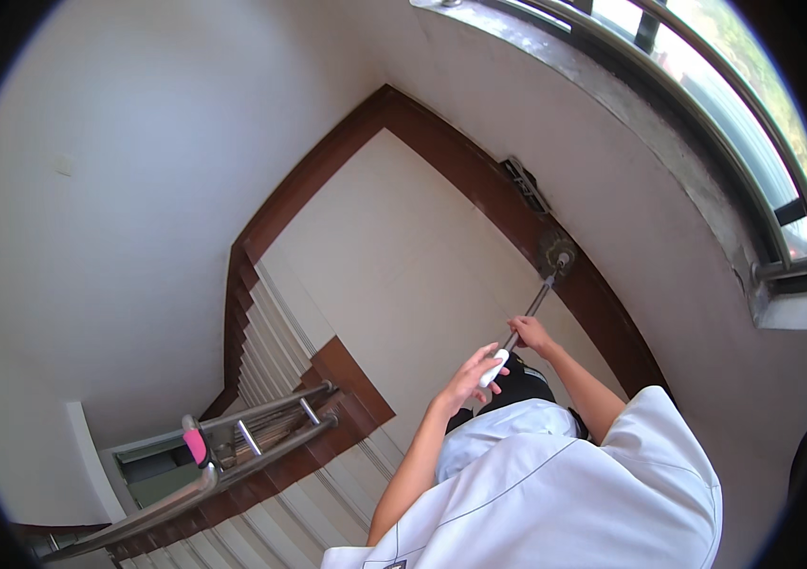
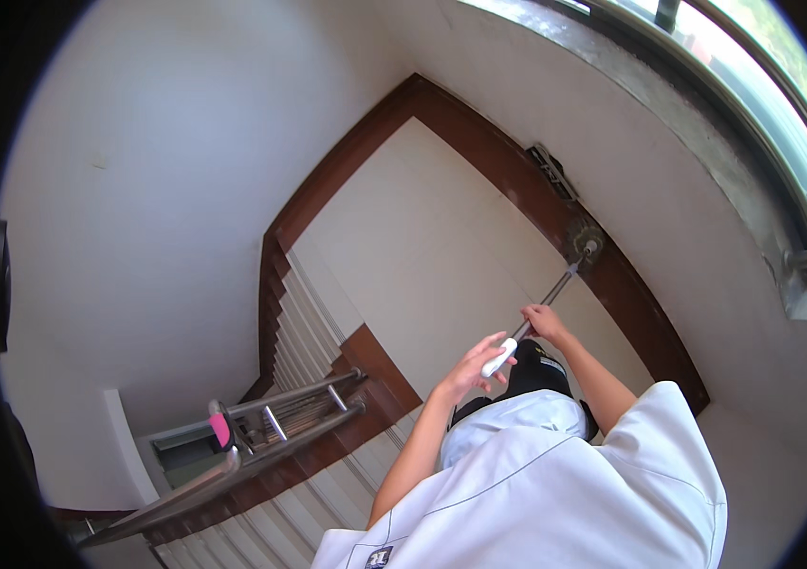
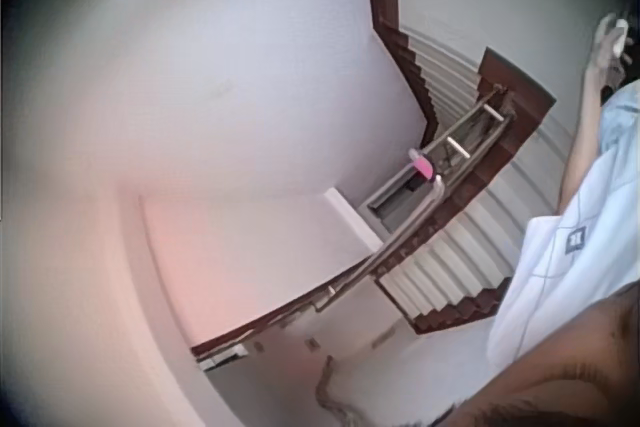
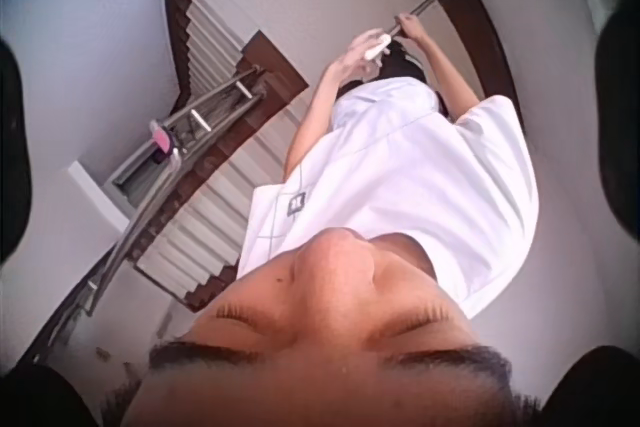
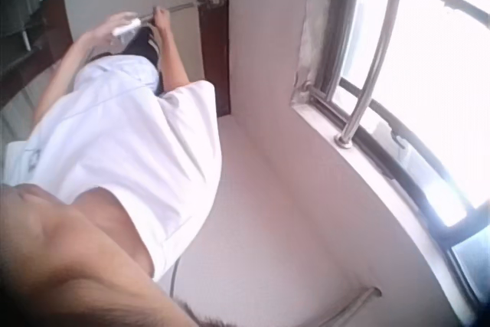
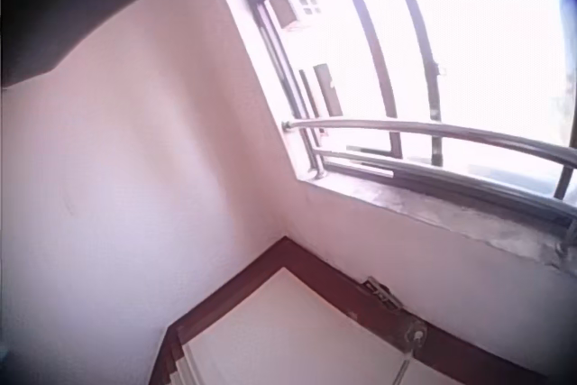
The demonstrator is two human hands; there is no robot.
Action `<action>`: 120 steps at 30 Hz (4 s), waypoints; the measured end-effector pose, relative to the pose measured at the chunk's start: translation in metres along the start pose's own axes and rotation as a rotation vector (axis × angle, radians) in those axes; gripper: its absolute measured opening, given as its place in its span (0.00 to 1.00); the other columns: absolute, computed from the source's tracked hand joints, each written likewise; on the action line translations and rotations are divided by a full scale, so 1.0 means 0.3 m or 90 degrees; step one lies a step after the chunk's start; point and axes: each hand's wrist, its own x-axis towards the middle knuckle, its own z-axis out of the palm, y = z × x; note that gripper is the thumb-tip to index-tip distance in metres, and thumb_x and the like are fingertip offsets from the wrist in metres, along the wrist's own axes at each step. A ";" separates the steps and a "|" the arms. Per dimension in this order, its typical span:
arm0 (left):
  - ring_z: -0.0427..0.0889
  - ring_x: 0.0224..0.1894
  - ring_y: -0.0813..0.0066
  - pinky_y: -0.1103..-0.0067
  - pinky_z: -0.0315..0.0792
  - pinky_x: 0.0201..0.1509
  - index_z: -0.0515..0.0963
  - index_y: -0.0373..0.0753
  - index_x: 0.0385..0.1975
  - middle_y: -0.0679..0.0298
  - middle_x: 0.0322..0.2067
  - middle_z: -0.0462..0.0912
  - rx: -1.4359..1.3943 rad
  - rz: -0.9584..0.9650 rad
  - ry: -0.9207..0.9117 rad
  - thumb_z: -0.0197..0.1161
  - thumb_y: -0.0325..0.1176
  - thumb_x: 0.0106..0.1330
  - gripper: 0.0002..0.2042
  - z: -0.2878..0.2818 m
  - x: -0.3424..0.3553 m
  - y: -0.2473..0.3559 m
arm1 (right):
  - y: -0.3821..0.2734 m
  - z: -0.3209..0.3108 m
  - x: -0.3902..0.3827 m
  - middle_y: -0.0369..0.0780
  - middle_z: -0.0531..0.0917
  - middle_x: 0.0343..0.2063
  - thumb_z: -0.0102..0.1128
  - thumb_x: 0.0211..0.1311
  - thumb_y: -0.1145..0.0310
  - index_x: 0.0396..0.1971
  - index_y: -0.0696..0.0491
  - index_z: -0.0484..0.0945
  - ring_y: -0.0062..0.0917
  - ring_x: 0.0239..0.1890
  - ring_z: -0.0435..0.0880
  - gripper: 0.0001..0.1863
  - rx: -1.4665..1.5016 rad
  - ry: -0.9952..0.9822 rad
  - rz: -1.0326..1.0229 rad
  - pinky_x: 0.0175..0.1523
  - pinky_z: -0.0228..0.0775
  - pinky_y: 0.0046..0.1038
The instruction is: The person mops the tiled floor of a stairwell landing using a mop. After finishing the floor, they wipe the metal handrail with a pink cloth.
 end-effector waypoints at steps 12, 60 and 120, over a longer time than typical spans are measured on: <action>0.69 0.46 0.71 0.79 0.71 0.40 0.61 0.36 0.52 0.59 0.48 0.67 0.357 0.402 0.230 0.55 0.31 0.56 0.22 -0.148 -0.177 0.413 | -0.504 0.123 0.040 0.38 0.77 0.23 0.41 0.56 0.56 0.33 0.54 0.70 0.20 0.23 0.77 0.16 0.068 -0.082 -0.004 0.30 0.69 0.20; 0.77 0.29 0.59 0.73 0.70 0.34 0.71 0.33 0.29 0.55 0.23 0.77 0.965 0.300 -1.354 0.56 0.28 0.49 0.08 -0.419 0.544 1.268 | -0.889 0.469 0.617 0.33 0.71 0.11 0.45 0.55 0.57 0.13 0.55 0.72 0.18 0.15 0.65 0.19 0.638 0.670 -0.019 0.23 0.58 0.23; 0.55 0.11 0.87 0.86 0.47 0.14 0.67 0.35 0.14 0.72 0.07 0.58 0.743 0.117 -1.021 0.44 0.49 0.60 0.23 0.344 0.156 -0.103 | 0.308 1.282 -0.344 0.36 0.76 0.21 0.44 0.57 0.61 0.29 0.54 0.74 0.18 0.24 0.76 0.13 1.156 0.989 -0.024 0.30 0.68 0.18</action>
